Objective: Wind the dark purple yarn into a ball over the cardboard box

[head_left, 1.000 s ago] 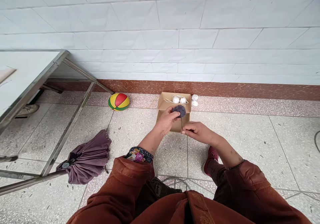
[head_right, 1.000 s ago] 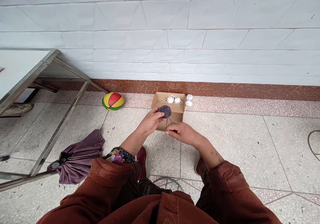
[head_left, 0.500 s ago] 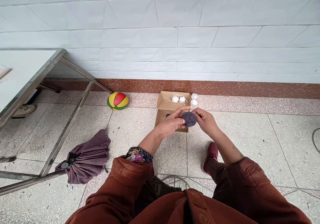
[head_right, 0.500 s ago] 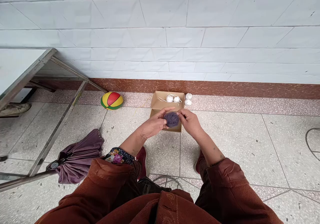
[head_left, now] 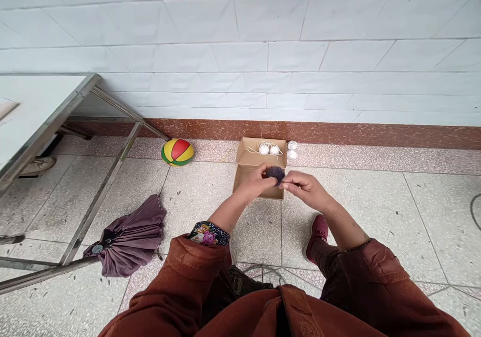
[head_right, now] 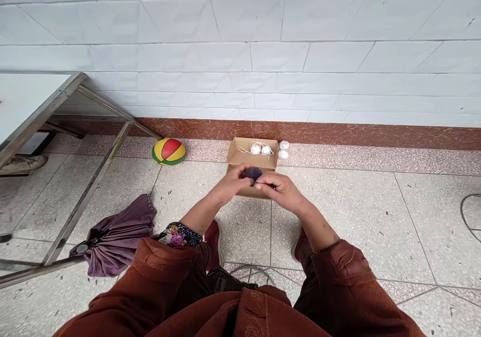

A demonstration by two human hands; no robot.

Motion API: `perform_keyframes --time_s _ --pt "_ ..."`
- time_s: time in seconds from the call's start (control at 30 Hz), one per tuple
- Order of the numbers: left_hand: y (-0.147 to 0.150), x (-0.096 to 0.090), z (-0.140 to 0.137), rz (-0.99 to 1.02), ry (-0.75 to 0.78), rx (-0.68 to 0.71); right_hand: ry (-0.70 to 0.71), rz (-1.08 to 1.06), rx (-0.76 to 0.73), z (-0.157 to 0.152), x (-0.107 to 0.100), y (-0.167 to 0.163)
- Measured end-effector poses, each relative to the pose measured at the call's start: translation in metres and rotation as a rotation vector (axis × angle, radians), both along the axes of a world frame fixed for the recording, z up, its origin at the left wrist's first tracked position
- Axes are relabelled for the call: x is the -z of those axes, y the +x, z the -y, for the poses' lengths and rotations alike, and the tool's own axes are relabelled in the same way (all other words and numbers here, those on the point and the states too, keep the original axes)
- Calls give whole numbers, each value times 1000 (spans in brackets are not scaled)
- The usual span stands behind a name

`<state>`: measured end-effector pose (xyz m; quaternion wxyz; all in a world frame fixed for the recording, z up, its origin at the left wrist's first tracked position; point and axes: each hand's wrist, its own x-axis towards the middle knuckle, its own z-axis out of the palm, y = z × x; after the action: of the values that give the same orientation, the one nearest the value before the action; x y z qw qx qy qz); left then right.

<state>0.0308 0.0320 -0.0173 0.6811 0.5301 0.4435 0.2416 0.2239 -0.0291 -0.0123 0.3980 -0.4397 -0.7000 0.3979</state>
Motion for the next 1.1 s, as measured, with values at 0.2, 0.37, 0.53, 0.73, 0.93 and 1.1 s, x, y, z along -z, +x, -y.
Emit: perform_keyframes --time_s 0.2,0.37,0.53,0.73,0.93,1.1 --pt "-1 -3 8 224 -181 255 59 50 319 -9 16 6" --pt "1 -7 5 524 -334 78 -12 158 351 -11 30 4" --pt "2 -2 -4 479 -280 -224 -27 221 73 -3 28 -7" --pt "0 2 -4 31 -1 -140 -95 -1 -193 6 1 -9" --pt "-4 -4 4 78 16 316 -37 -101 285 -3 4 6" --pt "-3 -8 6 411 -225 237 -62 67 336 -9 22 4"
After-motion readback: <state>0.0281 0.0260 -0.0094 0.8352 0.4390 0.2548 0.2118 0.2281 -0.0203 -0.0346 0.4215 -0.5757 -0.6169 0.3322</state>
